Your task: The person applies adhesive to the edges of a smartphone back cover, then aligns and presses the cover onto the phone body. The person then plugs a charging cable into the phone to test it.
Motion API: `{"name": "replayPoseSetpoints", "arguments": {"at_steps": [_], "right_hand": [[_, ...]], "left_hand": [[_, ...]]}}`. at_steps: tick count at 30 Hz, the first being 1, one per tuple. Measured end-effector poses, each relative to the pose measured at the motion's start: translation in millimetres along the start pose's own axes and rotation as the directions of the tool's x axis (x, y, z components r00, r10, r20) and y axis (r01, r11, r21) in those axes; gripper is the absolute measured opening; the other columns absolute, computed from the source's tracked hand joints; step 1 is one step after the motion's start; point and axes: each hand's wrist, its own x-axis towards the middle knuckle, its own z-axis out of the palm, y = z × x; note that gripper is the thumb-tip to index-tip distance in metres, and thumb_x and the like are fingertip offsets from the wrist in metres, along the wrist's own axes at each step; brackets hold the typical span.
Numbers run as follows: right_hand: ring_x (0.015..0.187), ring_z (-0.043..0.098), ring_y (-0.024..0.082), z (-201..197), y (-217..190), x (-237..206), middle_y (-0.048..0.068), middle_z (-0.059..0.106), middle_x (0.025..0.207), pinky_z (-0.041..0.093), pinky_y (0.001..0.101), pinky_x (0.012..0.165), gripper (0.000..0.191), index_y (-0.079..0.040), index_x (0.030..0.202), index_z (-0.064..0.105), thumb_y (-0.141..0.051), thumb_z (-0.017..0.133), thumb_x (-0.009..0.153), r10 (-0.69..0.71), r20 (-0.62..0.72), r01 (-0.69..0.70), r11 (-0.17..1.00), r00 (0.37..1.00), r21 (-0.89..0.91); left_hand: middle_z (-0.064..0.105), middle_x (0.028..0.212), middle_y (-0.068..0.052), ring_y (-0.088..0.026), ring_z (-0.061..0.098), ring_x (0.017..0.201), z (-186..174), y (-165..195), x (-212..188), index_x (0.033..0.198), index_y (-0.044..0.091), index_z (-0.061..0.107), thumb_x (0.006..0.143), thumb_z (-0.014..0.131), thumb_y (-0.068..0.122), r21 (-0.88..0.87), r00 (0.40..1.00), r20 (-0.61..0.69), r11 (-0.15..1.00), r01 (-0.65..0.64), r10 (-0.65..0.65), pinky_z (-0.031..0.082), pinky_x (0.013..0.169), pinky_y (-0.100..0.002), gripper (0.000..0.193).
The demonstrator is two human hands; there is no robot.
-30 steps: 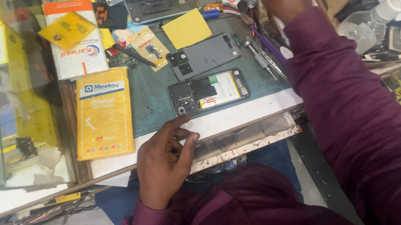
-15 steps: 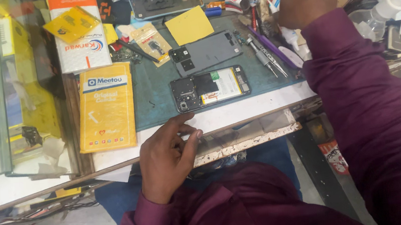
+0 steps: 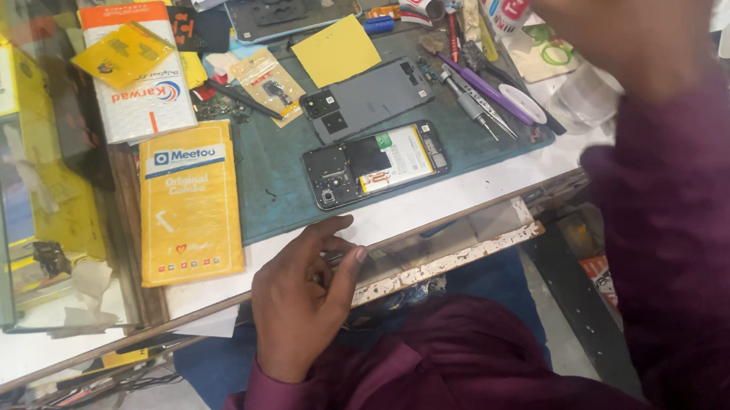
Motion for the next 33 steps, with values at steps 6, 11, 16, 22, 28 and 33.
{"name": "replayPoseSetpoints", "arguments": {"at_steps": [6,11,16,22,28,33], "right_hand": [[0.065,0.062,0.013,-9.5,-62.8,-106.4,0.006,0.073,0.082,0.051,0.0305,0.064,0.025,0.003,0.120,0.066,-0.007,0.071,0.098,0.346,0.214,-0.407,0.760,0.913,0.506],[0.087,0.073,0.020,34.6,-101.2,-185.9,0.014,0.072,0.102,0.063,0.0350,0.075,0.027,0.005,0.121,0.062,-0.012,0.068,0.100,0.250,0.504,-0.483,-0.145,0.827,0.864],[0.096,0.075,0.030,52.5,-95.9,-216.5,0.022,0.073,0.109,0.064,0.0390,0.082,0.036,0.010,0.126,0.061,-0.015,0.065,0.100,0.248,0.644,-0.483,-0.484,0.724,0.730],[0.096,0.076,0.033,45.8,-99.9,-224.2,0.024,0.070,0.116,0.065,0.0396,0.079,0.052,0.005,0.142,0.043,-0.013,0.064,0.098,0.180,0.715,-0.597,-0.436,0.675,0.673],[0.099,0.076,0.031,29.8,-99.4,-218.0,0.023,0.072,0.121,0.064,0.0369,0.080,0.055,0.005,0.140,0.052,-0.011,0.068,0.090,-0.013,0.817,-0.763,-0.364,0.577,0.533],[0.092,0.077,0.031,23.8,-100.5,-213.9,0.024,0.071,0.119,0.063,0.0374,0.074,0.045,0.008,0.133,0.060,-0.013,0.069,0.094,0.000,0.769,-0.739,-0.277,0.639,0.614]], "left_hand": [[0.078,0.102,-0.005,-0.011,0.067,0.063,12.7,7.1,-16.7,0.129,0.005,0.062,0.079,0.082,0.022,-0.222,0.995,0.058,0.973,-0.061,0.075,0.049,0.049,-0.026,0.057],[0.081,0.090,-0.008,-0.013,0.074,0.071,22.7,-2.8,-27.7,0.115,0.008,0.079,0.089,0.085,0.012,-0.396,0.983,0.178,0.912,0.107,-0.038,0.058,0.066,-0.026,0.027],[0.080,0.099,-0.006,-0.009,0.073,0.073,22.7,-2.0,-29.1,0.109,0.008,0.076,0.080,0.084,0.006,-0.459,0.982,0.185,0.880,0.117,-0.034,0.056,0.059,-0.023,0.031],[0.075,0.089,-0.006,-0.010,0.067,0.066,23.6,5.9,-24.6,0.105,0.007,0.077,0.083,0.082,0.007,-0.263,0.993,0.089,0.959,0.103,-0.082,0.054,0.056,-0.023,0.022],[0.075,0.090,-0.006,-0.010,0.071,0.071,22.7,11.3,-23.4,0.102,0.005,0.074,0.092,0.073,0.005,-0.342,0.995,0.063,0.935,0.093,-0.076,0.055,0.062,-0.025,0.011],[0.068,0.078,-0.008,-0.016,0.058,0.063,4.9,20.9,-10.0,0.102,0.004,0.077,0.087,0.078,0.007,-0.340,0.989,0.143,0.940,0.031,0.019,0.046,0.056,-0.029,0.015]]}}
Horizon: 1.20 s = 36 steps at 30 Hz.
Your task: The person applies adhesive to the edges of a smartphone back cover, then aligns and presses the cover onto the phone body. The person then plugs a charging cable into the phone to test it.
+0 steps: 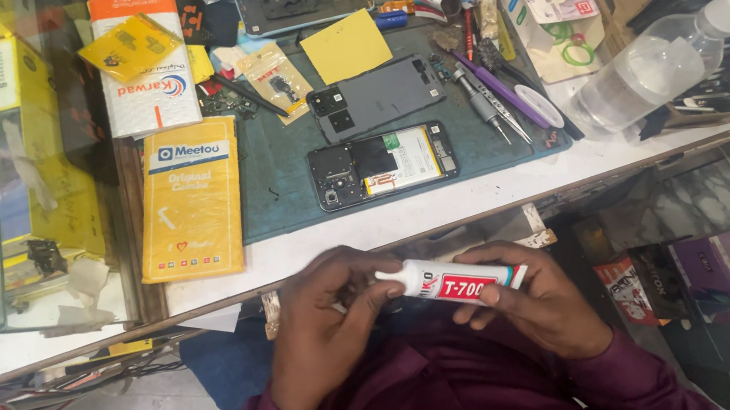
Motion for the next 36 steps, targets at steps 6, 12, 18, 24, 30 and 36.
{"name": "replayPoseSetpoints", "arguments": {"at_steps": [6,12,18,24,30,36], "right_hand": [[0.093,0.075,0.024,-4.5,-32.4,10.9,0.020,0.074,0.112,0.063,0.0324,0.076,0.047,0.006,0.135,0.058,-0.020,0.068,0.098,-0.396,-0.296,0.263,0.877,0.869,-0.401],[0.092,0.075,0.022,-1.4,-40.4,11.9,0.018,0.073,0.112,0.062,0.0316,0.074,0.047,0.006,0.138,0.055,-0.022,0.064,0.101,-0.479,-0.360,0.322,0.850,0.800,-0.417],[0.094,0.075,0.023,-20.3,-23.8,2.8,0.019,0.073,0.113,0.063,0.0328,0.076,0.046,0.007,0.138,0.056,-0.021,0.062,0.102,-0.431,-0.378,0.284,0.878,0.819,-0.384],[0.095,0.075,0.026,-31.8,-21.7,7.1,0.019,0.071,0.118,0.063,0.0334,0.076,0.049,0.006,0.139,0.053,-0.023,0.063,0.101,-0.420,-0.455,0.317,0.904,0.785,-0.288],[0.096,0.075,0.024,-31.4,-26.8,12.6,0.018,0.071,0.120,0.062,0.0327,0.078,0.050,0.006,0.140,0.053,-0.025,0.064,0.102,-0.458,-0.455,0.364,0.887,0.764,-0.283],[0.094,0.074,0.023,-38.0,-35.2,21.0,0.018,0.070,0.119,0.062,0.0321,0.078,0.048,0.005,0.141,0.053,-0.025,0.065,0.105,-0.504,-0.468,0.388,0.862,0.726,-0.326]], "left_hand": [[0.071,0.091,-0.008,-0.028,0.066,0.084,-28.9,1.5,58.3,0.095,0.009,0.071,0.091,0.081,0.024,0.587,0.940,-0.134,0.789,-0.181,0.315,0.050,0.072,-0.039,0.019],[0.066,0.101,-0.016,-0.036,0.061,0.099,-25.8,-26.0,146.9,0.099,0.004,0.073,0.072,0.090,0.039,0.863,0.975,-0.054,0.502,-0.064,0.217,0.051,0.079,-0.047,0.048],[0.064,0.108,-0.015,-0.036,0.059,0.104,-19.1,-46.9,170.0,0.097,0.004,0.071,0.065,0.093,0.052,0.931,0.999,-0.047,0.362,0.039,0.012,0.051,0.079,-0.048,0.062],[0.071,0.091,-0.011,-0.035,0.068,0.088,-25.5,-47.4,170.0,0.099,0.005,0.063,0.070,0.095,0.025,0.719,0.980,-0.147,0.695,0.010,0.137,0.051,0.073,-0.049,0.048],[0.068,0.087,-0.002,-0.014,0.071,0.066,-46.6,-24.2,149.9,0.101,0.005,0.059,0.081,0.087,0.011,0.331,0.969,-0.246,0.938,0.107,-0.023,0.052,0.057,-0.030,0.034],[0.061,0.080,0.001,-0.004,0.056,0.071,-63.0,-17.7,86.6,0.105,0.001,0.065,0.079,0.087,0.008,0.063,0.979,-0.166,0.989,0.133,-0.121,0.049,0.063,-0.022,0.035]]}}
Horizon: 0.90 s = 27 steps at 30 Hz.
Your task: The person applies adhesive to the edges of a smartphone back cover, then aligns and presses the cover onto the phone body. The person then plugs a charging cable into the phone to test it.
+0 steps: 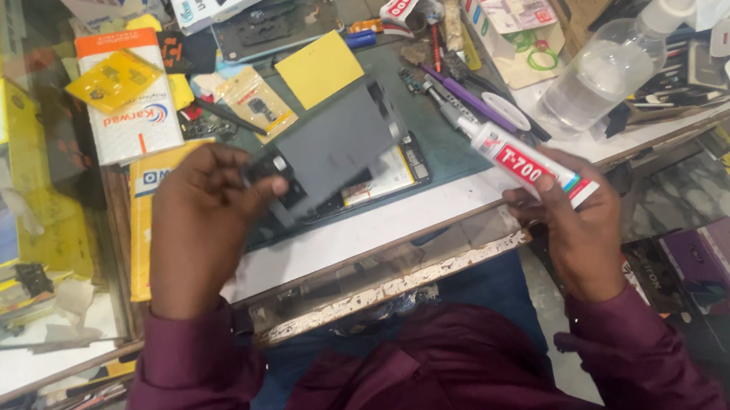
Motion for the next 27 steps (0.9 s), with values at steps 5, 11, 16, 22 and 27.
{"name": "replayPoseSetpoints", "arguments": {"at_steps": [5,11,16,22,27], "right_hand": [[0.094,0.074,0.024,14.9,-4.0,5.3,0.018,0.069,0.123,0.062,0.0321,0.078,0.049,0.005,0.141,0.052,-0.023,0.065,0.104,0.013,0.048,-0.015,0.998,0.999,0.063],[0.090,0.076,0.021,35.3,-12.3,9.4,0.016,0.072,0.114,0.062,0.0300,0.071,0.041,0.004,0.137,0.057,-0.017,0.065,0.102,-0.005,0.085,0.015,0.992,0.996,-0.122],[0.081,0.072,0.013,51.5,-13.0,42.1,0.010,0.074,0.105,0.056,0.0229,0.061,0.034,0.000,0.132,0.064,-0.014,0.070,0.102,-0.081,0.127,0.119,0.937,0.989,-0.328],[0.079,0.072,0.012,65.4,-0.9,48.6,0.011,0.074,0.103,0.054,0.0239,0.057,0.030,0.001,0.128,0.066,-0.012,0.070,0.101,-0.100,0.137,0.146,0.912,0.986,-0.383],[0.085,0.075,0.014,57.2,9.6,46.5,0.014,0.074,0.107,0.059,0.0242,0.067,0.031,0.004,0.130,0.064,-0.010,0.069,0.103,-0.162,0.155,0.206,0.921,0.975,-0.331]], "left_hand": [[0.064,0.070,-0.003,-0.009,0.058,0.060,-4.6,2.4,-12.7,0.101,0.000,0.070,0.072,0.091,0.013,0.372,0.997,0.039,0.927,0.048,-0.068,0.047,0.055,-0.027,0.038],[0.067,0.068,-0.007,-0.011,0.059,0.058,-9.2,4.8,-16.8,0.103,0.000,0.072,0.077,0.087,0.014,0.369,0.990,0.068,0.925,0.089,-0.123,0.045,0.053,-0.029,0.033],[0.078,0.081,-0.001,-0.002,0.064,0.068,-1.7,0.1,-34.7,0.114,0.001,0.072,0.088,0.077,0.010,0.040,0.996,0.075,0.998,0.050,-0.052,0.049,0.059,-0.023,0.028],[0.071,0.071,-0.001,-0.003,0.047,0.054,-0.1,-1.9,-42.8,0.118,0.003,0.077,0.095,0.071,0.013,-0.011,0.986,0.031,0.987,0.162,-0.162,0.039,0.049,-0.023,0.026],[0.072,0.072,0.000,-0.002,0.054,0.053,8.4,-7.7,-26.4,0.117,0.000,0.074,0.092,0.073,0.015,-0.131,0.983,0.046,0.975,0.180,-0.175,0.047,0.046,-0.022,0.029]]}}
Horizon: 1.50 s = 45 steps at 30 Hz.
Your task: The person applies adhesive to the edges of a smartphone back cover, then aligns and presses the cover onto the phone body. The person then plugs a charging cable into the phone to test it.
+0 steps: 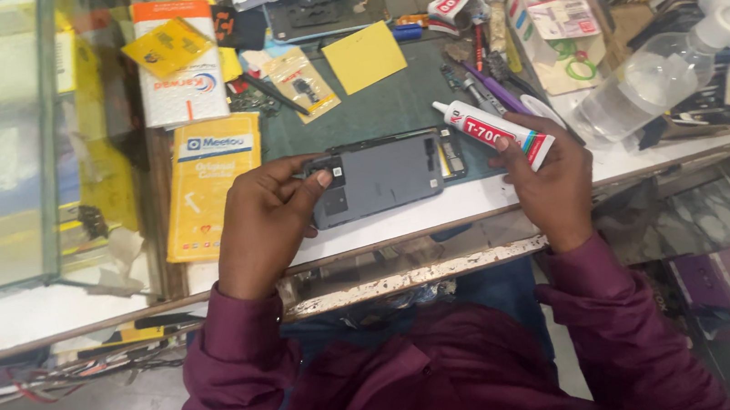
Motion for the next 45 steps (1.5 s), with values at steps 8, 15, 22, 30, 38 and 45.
{"name": "replayPoseSetpoints", "arguments": {"at_steps": [8,15,22,30,38,45], "right_hand": [[0.084,0.074,0.020,-2.8,1.0,-5.9,0.018,0.072,0.112,0.063,0.0292,0.070,0.034,0.007,0.132,0.059,-0.010,0.068,0.104,0.031,-0.070,-0.018,0.982,0.997,0.190],[0.080,0.073,0.023,-11.2,0.2,-29.8,0.020,0.072,0.110,0.062,0.0328,0.070,0.036,0.007,0.132,0.058,-0.017,0.064,0.106,0.063,-0.041,-0.044,0.936,0.997,0.350],[0.077,0.072,0.027,-38.1,14.3,-81.9,0.025,0.074,0.102,0.060,0.0408,0.067,0.035,0.013,0.125,0.063,-0.013,0.066,0.102,0.131,0.402,-0.353,0.758,0.906,0.548],[0.066,0.069,0.022,-32.6,18.2,-98.2,0.024,0.074,0.098,0.057,0.0355,0.056,0.039,0.014,0.125,0.064,-0.018,0.062,0.101,0.353,0.561,-0.645,0.586,0.748,0.490],[0.066,0.072,0.020,-26.5,-3.4,-108.8,0.018,0.076,0.092,0.060,0.0337,0.060,0.039,0.009,0.128,0.063,-0.008,0.067,0.094,0.314,0.596,-0.583,0.742,0.739,0.331],[0.075,0.077,0.023,-25.8,0.6,-108.7,0.019,0.077,0.088,0.062,0.0342,0.067,0.039,0.006,0.132,0.062,-0.009,0.067,0.096,0.254,0.461,-0.442,0.821,0.850,0.362]], "left_hand": [[0.070,0.063,-0.014,-0.027,0.068,0.054,18.9,-4.1,16.4,0.101,0.002,0.075,0.082,0.087,0.027,0.550,0.947,-0.104,0.811,-0.199,0.303,0.051,0.053,-0.039,0.033],[0.069,0.070,-0.015,-0.035,0.066,0.062,21.9,9.6,1.0,0.104,0.005,0.074,0.082,0.089,0.034,0.776,0.841,-0.139,0.585,-0.235,0.522,0.047,0.053,-0.045,0.040],[0.072,0.080,-0.007,-0.024,0.066,0.059,33.7,9.7,-64.8,0.105,0.011,0.077,0.088,0.079,0.022,0.386,0.909,0.188,0.823,-0.417,0.372,0.050,0.056,-0.036,0.020],[0.071,0.091,-0.009,-0.029,0.070,0.078,39.7,-10.7,-78.2,0.106,0.008,0.070,0.093,0.073,0.021,0.370,0.776,0.220,0.686,-0.627,0.591,0.053,0.065,-0.039,0.018],[0.057,0.067,-0.014,-0.034,0.059,0.059,58.6,-33.9,-76.1,0.078,0.008,0.058,0.098,0.070,0.021,0.553,0.892,0.021,0.738,-0.387,0.452,0.042,0.055,-0.045,0.027],[0.055,0.068,-0.016,-0.037,0.058,0.061,44.5,-16.4,-77.1,0.083,0.002,0.057,0.098,0.064,0.024,0.340,0.894,0.131,0.827,-0.447,0.429,0.041,0.054,-0.045,0.028]]}}
